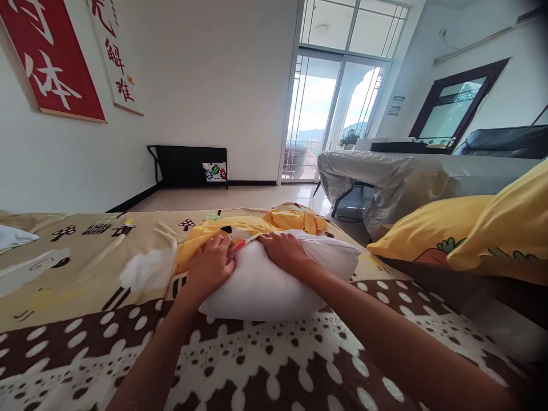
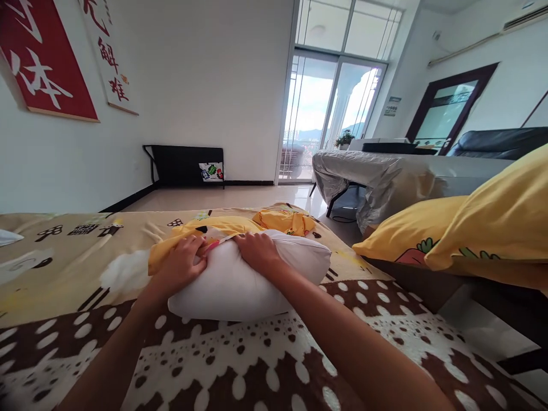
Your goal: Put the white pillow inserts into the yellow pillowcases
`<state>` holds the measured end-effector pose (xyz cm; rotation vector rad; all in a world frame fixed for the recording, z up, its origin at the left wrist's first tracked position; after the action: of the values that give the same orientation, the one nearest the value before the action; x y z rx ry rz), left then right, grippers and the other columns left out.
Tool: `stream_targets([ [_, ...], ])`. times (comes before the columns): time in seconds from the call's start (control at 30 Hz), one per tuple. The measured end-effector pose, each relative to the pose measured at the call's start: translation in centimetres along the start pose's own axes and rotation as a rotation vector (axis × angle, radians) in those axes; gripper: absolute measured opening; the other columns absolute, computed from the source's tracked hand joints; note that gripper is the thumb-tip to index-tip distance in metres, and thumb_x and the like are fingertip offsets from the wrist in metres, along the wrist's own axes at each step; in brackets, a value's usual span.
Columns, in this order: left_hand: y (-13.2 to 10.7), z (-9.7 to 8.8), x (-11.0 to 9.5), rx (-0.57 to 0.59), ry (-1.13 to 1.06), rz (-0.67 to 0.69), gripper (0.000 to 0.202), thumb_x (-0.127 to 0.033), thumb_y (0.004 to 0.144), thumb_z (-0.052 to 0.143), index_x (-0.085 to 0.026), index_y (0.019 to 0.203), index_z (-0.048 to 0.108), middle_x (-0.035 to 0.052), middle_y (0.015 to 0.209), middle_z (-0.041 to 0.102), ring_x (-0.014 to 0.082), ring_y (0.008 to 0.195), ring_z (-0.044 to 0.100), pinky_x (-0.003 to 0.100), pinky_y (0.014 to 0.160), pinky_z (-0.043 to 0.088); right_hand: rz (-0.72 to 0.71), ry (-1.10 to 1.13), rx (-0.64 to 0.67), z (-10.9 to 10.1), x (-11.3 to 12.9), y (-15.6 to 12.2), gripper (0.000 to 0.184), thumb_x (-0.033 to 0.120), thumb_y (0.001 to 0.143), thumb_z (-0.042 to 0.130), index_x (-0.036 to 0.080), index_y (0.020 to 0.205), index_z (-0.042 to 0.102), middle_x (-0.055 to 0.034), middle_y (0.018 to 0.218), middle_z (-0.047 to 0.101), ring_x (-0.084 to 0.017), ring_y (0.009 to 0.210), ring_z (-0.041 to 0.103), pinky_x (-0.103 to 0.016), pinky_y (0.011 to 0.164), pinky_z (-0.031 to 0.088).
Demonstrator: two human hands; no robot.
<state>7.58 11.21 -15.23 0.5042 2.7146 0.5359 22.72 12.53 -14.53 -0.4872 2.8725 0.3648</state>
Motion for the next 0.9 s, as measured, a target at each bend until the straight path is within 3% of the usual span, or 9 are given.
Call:
stream_targets([
  [0.17,-0.8,0.9,-1.6,0.074,0.287,0.002,0.033,-0.014,0.086,0.033,-0.017,0.102,0.062,0.0125,0.089,0.067,0.0259,0.088,0.063,0.036,0.077,0.044,0.008,0.032,-0.071,-0.7,0.9,-1.7,0.032,0.021,0.093,0.034,0.027,0.11,0.061,-0.0062,0.102,0.063,-0.02,0.085,0.062,-0.031,0.069,0.043],
  [0.33,-1.4,0.6,-2.1,0.0,0.357,-0.052,0.039,-0.02,0.091,0.027,-0.014,0.089,0.065,0.0149,0.077,0.067,0.027,0.076,0.065,0.037,0.071,0.041,-0.075,0.002,-0.389,-3.8,3.0,-6.2,0.037,0.023,0.096,0.028,0.019,0.113,0.061,-0.0111,0.112,0.06,-0.024,0.102,0.054,-0.036,0.084,0.04],
  [0.4,-1.1,0.4,-1.6,-0.024,0.353,-0.087,0.037,-0.023,0.091,0.029,-0.015,0.087,0.065,0.014,0.077,0.068,0.025,0.073,0.064,0.032,0.063,0.037,-0.149,-0.045,-0.397,-4.2,4.4,-7.8,0.041,0.033,0.096,0.032,0.012,0.119,0.059,-0.0173,0.118,0.058,-0.028,0.105,0.052,-0.042,0.089,0.038],
  [0.47,-0.7,0.2,-0.8,-0.069,0.288,-0.12,0.028,-0.026,0.087,0.037,-0.017,0.08,0.063,0.011,0.075,0.067,0.022,0.068,0.062,0.029,0.057,0.032,-0.174,-0.046,-0.321,-3.7,5.5,-8.5,0.057,0.047,0.092,0.041,0.004,0.129,0.051,-0.0237,0.117,0.058,-0.032,0.105,0.053,-0.045,0.09,0.038],
  [0.57,-0.2,-0.4,0.2,-0.22,0.082,-0.158,0.015,-0.023,0.077,0.048,-0.02,0.064,0.052,0.0039,0.063,0.061,0.0162,0.058,0.053,0.028,0.055,0.027,-0.189,0.014,-0.244,-2.4,6.5,-8.2,0.078,0.055,0.086,0.048,-0.001,0.139,0.037,-0.0288,0.12,0.056,-0.035,0.11,0.052,-0.047,0.094,0.036],
  [0.7,-0.3,-0.7,0.3,-0.402,-0.082,-0.173,0.019,-0.019,0.07,0.051,-0.02,0.056,0.038,-0.002,0.052,0.048,0.0123,0.051,0.038,0.027,0.054,0.025,-0.228,0.065,-0.201,-0.7,6.8,-6.2,0.081,0.055,0.085,0.048,0.0,0.142,0.032,-0.0318,0.135,0.044,-0.038,0.126,0.042,-0.049,0.103,0.029],
  [0.9,-0.1,0.2,-2.8,-0.425,0.057,-0.025,0.026,-0.016,0.07,0.053,-0.02,0.051,0.035,0.0001,0.05,0.048,0.0147,0.052,0.042,0.029,0.055,0.026,-0.226,0.101,-0.203,0.7,6.3,-2.7,0.057,0.039,0.084,0.048,-0.005,0.121,0.055,-0.0306,0.124,0.054,-0.036,0.117,0.049,-0.044,0.102,0.031],
])
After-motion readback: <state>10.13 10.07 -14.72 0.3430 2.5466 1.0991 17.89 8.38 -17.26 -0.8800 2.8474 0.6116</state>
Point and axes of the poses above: each hand's wrist, its own y-axis towards the middle knuckle, its own z-axis out of the palm, x = y × z, the point moved 7 cm from there along y, towards the middle knuckle
